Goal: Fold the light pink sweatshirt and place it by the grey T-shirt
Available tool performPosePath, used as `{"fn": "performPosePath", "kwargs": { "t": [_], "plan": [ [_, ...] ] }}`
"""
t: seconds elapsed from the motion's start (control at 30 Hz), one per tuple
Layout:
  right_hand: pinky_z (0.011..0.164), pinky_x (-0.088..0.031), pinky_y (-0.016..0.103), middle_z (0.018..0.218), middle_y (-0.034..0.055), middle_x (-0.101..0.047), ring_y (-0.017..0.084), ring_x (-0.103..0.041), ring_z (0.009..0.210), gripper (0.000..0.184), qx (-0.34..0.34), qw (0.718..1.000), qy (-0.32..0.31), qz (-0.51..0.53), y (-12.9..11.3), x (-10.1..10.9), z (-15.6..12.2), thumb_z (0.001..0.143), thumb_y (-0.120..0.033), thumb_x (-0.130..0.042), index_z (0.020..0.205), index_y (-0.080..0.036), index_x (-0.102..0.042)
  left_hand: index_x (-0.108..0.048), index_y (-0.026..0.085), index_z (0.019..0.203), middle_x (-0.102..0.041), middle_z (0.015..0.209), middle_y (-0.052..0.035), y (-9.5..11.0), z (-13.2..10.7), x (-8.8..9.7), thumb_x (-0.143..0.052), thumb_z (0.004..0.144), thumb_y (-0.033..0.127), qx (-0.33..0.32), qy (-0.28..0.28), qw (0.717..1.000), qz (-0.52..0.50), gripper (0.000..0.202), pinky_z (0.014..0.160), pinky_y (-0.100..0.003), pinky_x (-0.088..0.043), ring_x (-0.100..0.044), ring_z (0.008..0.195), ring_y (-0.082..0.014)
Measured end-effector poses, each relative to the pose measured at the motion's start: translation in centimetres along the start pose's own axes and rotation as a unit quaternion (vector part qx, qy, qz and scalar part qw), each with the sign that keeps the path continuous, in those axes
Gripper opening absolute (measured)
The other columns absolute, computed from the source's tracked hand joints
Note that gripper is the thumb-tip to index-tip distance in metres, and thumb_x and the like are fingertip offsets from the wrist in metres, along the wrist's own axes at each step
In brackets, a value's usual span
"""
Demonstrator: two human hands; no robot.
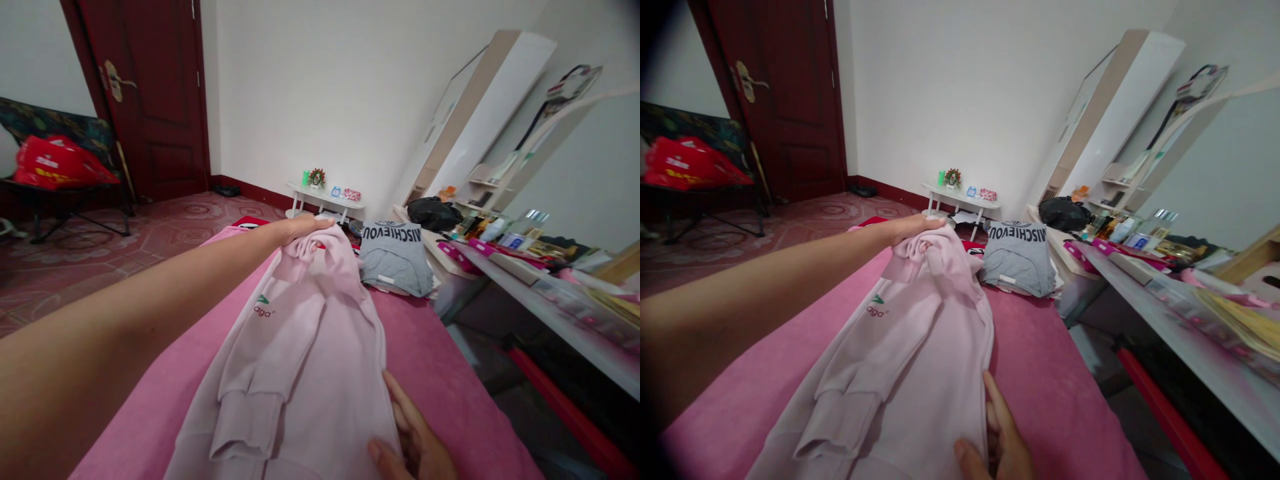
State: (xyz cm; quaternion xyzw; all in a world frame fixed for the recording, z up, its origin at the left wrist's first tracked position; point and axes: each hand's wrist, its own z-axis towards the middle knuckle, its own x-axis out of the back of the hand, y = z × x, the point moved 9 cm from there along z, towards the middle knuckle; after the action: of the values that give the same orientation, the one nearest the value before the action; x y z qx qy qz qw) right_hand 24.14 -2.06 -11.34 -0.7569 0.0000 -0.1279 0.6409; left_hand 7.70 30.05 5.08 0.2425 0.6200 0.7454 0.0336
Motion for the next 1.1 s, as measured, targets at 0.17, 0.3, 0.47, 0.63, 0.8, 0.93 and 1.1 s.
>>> {"fn": "performPosePath", "kwargs": {
  "t": [0.17,0.3,0.47,0.63,0.8,0.93,1.1],
  "plan": [
    [0.07,-0.053,0.033,0.128,0.0178,-0.057,0.025,-0.068,0.087,0.112,0.003,0.992,-0.07,0.101,-0.9,-4.0,0.6,0.07,-0.058,-0.066,0.151,-0.02,0.0,-0.063,0.011,0.073,-0.061,0.053,-0.0049,1.7,2.0,0.5,-0.061,0.082,0.052,0.021,-0.037,0.996,-0.074,0.041,0.05,-0.026,-0.049,-0.055,0.044,-0.0132],
    [0.066,-0.051,0.032,0.121,0.0154,-0.06,0.021,-0.066,0.077,0.109,0.004,0.986,-0.116,0.118,-1.4,-6.8,1.5,0.068,-0.045,-0.07,0.151,-0.021,-0.004,-0.063,0.013,0.072,-0.061,0.053,-0.0044,1.5,2.6,3.8,-0.068,0.075,0.052,0.037,0.022,0.999,-0.016,0.04,0.048,-0.024,-0.047,-0.056,0.045,-0.0137],
    [0.056,-0.044,0.022,0.1,0.0063,-0.062,0.012,-0.06,0.064,0.103,-0.006,0.988,-0.15,0.043,-0.4,-10.3,3.0,0.064,-0.029,-0.07,0.15,-0.02,-0.013,-0.065,0.013,0.075,-0.065,0.061,-0.0067,-0.1,2.8,6.4,-0.062,0.078,0.052,0.051,0.02,0.996,0.077,0.04,0.049,-0.024,-0.045,-0.059,0.052,-0.0158],
    [0.043,-0.029,0.016,0.07,-0.0033,-0.059,0.007,-0.05,0.05,0.075,0.003,0.956,-0.278,-0.099,-0.8,-13.3,4.1,0.063,-0.04,-0.075,0.131,-0.019,-0.05,-0.068,0.011,0.089,-0.07,0.085,-0.011,-3.2,2.3,9.5,-0.059,0.077,0.056,0.09,0.053,0.958,0.268,0.047,0.055,-0.023,-0.046,-0.063,0.068,-0.0185],
    [0.042,-0.035,0.021,0.05,0.0007,-0.055,0.011,-0.049,0.043,0.042,0.103,0.956,-0.133,-0.24,-7.1,-8.4,14.3,0.085,-0.044,-0.044,0.061,-0.014,-0.063,-0.069,0.012,0.084,-0.07,0.082,-0.0103,-6.6,1.3,11.0,-0.056,0.078,0.057,0.102,0.021,0.942,0.32,0.048,0.059,-0.023,-0.047,-0.064,0.07,-0.0196],
    [0.076,-0.05,0.03,0.093,0.0091,-0.07,0.019,-0.064,0.083,0.033,0.261,0.923,0.067,-0.275,-12.5,-4.8,25.0,0.076,-0.017,-0.042,0.096,-0.014,-0.068,-0.069,0.012,0.083,-0.071,0.085,-0.0123,-8.6,1.0,11.9,-0.05,0.077,0.066,0.12,0.007,0.928,0.352,0.058,0.061,-0.026,-0.048,-0.065,0.071,-0.0226],
    [0.104,-0.037,0.034,0.136,0.006,-0.054,0.02,-0.05,0.124,0.051,0.253,0.917,0.001,-0.307,-10.0,-8.5,32.8,0.078,-0.023,-0.05,0.129,-0.02,-0.056,-0.07,0.013,0.098,-0.07,0.102,-0.0133,-10.4,1.6,13.2,-0.047,0.077,0.069,0.132,-0.028,0.91,0.393,0.064,0.074,-0.027,-0.05,-0.065,0.091,-0.0255]
  ]
}}
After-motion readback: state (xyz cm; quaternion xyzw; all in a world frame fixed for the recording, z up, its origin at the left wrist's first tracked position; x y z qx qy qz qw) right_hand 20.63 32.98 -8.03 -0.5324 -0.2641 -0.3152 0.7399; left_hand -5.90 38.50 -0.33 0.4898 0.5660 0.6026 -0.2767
